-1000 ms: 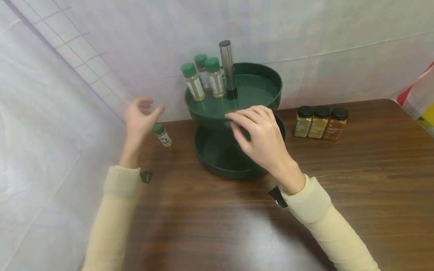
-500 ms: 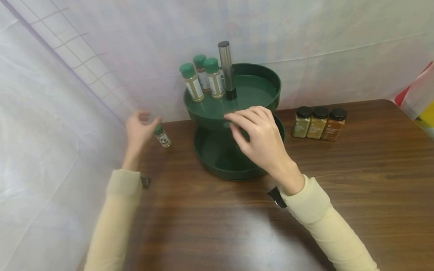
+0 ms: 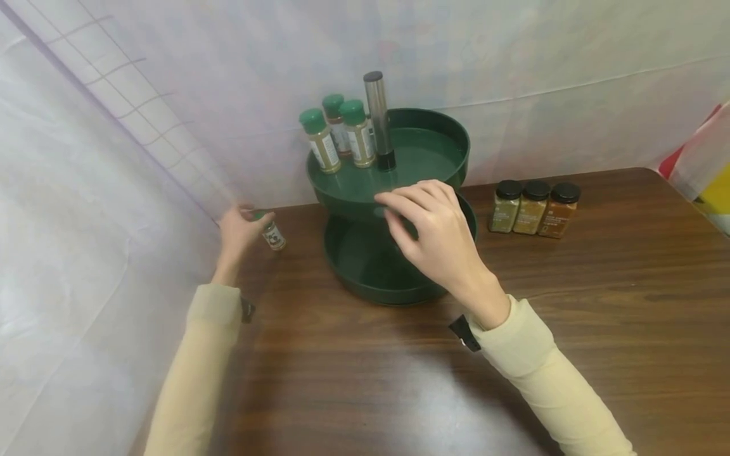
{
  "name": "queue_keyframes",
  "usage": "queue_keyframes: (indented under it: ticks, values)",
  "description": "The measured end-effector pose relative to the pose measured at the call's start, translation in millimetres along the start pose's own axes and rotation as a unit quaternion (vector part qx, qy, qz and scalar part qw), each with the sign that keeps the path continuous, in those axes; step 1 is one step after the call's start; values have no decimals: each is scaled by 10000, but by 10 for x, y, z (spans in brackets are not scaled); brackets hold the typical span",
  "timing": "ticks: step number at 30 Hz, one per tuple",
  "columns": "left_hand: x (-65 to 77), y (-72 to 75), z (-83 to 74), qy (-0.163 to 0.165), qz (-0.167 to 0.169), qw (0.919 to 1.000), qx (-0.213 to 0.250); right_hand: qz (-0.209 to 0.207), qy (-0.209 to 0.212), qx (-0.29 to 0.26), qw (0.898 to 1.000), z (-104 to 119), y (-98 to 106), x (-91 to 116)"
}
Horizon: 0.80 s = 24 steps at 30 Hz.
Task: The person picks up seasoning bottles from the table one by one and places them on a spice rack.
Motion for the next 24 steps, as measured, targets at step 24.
queue_keyframes:
  ticks: [24]
  values:
    - [-87, -38, 110, -136, -177, 9998, 0, 53, 31, 34, 10000, -3, 6, 0]
Point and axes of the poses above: each hand's wrist, its own x-axis away from the middle knuckle, its own y-axis out of the back of the hand, z = x × y, the point moved 7 cm from there along -x, towards the middle knuckle, and after that the axes turned 6 degrees about y, right-handed, at the moved point
